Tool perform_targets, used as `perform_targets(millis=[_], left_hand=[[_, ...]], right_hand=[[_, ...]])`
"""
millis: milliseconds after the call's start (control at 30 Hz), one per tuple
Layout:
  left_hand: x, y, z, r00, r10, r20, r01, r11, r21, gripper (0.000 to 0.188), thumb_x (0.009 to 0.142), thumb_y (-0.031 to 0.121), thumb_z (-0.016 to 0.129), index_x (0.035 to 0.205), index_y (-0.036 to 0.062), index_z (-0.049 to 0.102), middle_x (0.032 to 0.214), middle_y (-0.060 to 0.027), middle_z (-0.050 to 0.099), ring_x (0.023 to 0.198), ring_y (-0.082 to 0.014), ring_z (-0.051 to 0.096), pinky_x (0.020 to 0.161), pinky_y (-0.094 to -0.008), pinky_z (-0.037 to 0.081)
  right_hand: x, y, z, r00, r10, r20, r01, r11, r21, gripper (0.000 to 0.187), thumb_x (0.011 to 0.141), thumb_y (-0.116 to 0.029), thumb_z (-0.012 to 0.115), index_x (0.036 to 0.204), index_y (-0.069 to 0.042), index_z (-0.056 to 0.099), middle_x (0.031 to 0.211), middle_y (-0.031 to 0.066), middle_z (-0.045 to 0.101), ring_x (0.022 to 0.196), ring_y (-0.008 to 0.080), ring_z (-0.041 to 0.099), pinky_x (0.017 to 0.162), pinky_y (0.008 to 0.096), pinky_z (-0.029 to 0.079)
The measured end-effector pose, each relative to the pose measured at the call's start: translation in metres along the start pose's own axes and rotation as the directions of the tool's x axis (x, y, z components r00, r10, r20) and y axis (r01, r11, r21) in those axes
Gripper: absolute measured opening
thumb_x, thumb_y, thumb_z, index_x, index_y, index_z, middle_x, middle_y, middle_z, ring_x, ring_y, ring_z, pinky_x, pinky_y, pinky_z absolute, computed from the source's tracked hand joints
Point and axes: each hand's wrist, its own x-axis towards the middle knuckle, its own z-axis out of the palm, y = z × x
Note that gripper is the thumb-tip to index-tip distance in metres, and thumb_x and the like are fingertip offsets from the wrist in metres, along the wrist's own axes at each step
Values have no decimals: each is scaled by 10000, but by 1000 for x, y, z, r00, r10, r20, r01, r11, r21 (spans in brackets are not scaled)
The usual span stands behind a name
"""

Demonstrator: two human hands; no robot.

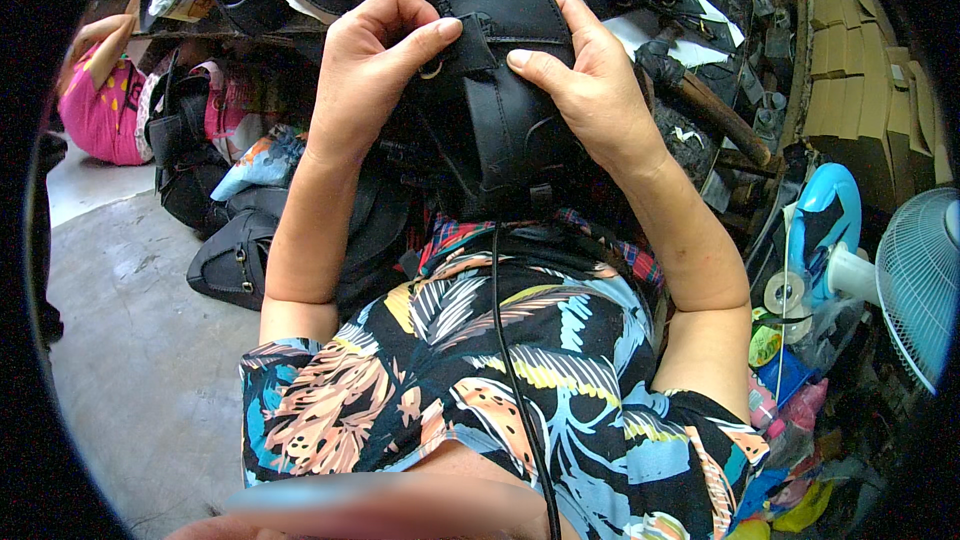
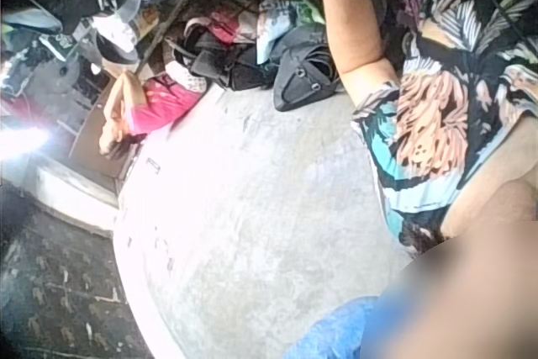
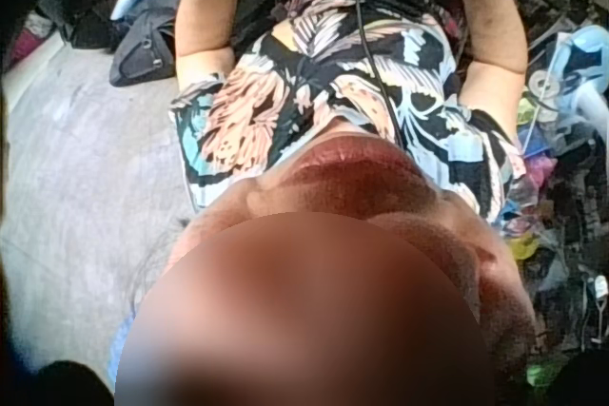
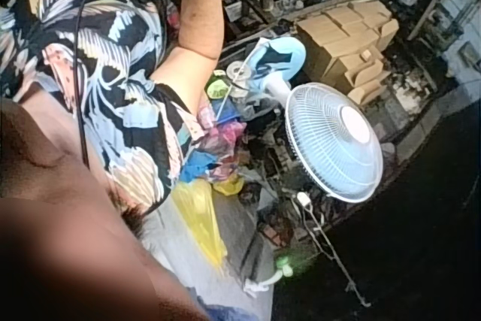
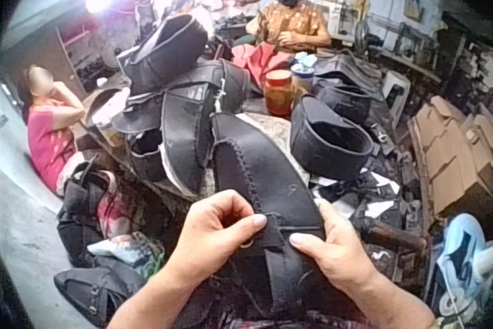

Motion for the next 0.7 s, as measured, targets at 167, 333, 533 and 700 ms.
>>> perform_targets(millis=[167,333,533,700], left_hand=[[1,0,0,998,59,-3,-59,997,46,184,810,168,736,796,8,645,673,-21,622,613,-65,564,546,-209,446],[2,0,-4,997,68,42,-71,995,72,194,810,177,734,795,5,646,669,-23,619,615,-68,566,548,-210,447],[8,1,-10,994,20,107,-28,997,69,220,794,203,742,797,2,653,663,-30,615,611,-75,567,547,-222,450],[10,1,-8,992,-20,121,6,994,111,208,825,183,731,774,24,607,676,40,550,628,-30,475,546,-195,367]], right_hand=[[-1,0,0,1000,9,3,-9,1000,-18,420,848,-32,618,1240,36,483,1100,102,626,948,132,608,854,263,503],[-3,-2,0,999,39,6,-39,999,-33,394,847,-37,624,1217,38,512,1062,93,648,900,124,623,831,264,513],[0,-4,0,998,57,10,-57,998,-3,372,842,-36,626,1195,39,532,1034,86,659,860,116,631,800,254,521],[1,-5,0,996,83,15,-83,996,23,372,839,-29,618,1195,35,531,1022,85,659,846,114,633,787,255,526]])
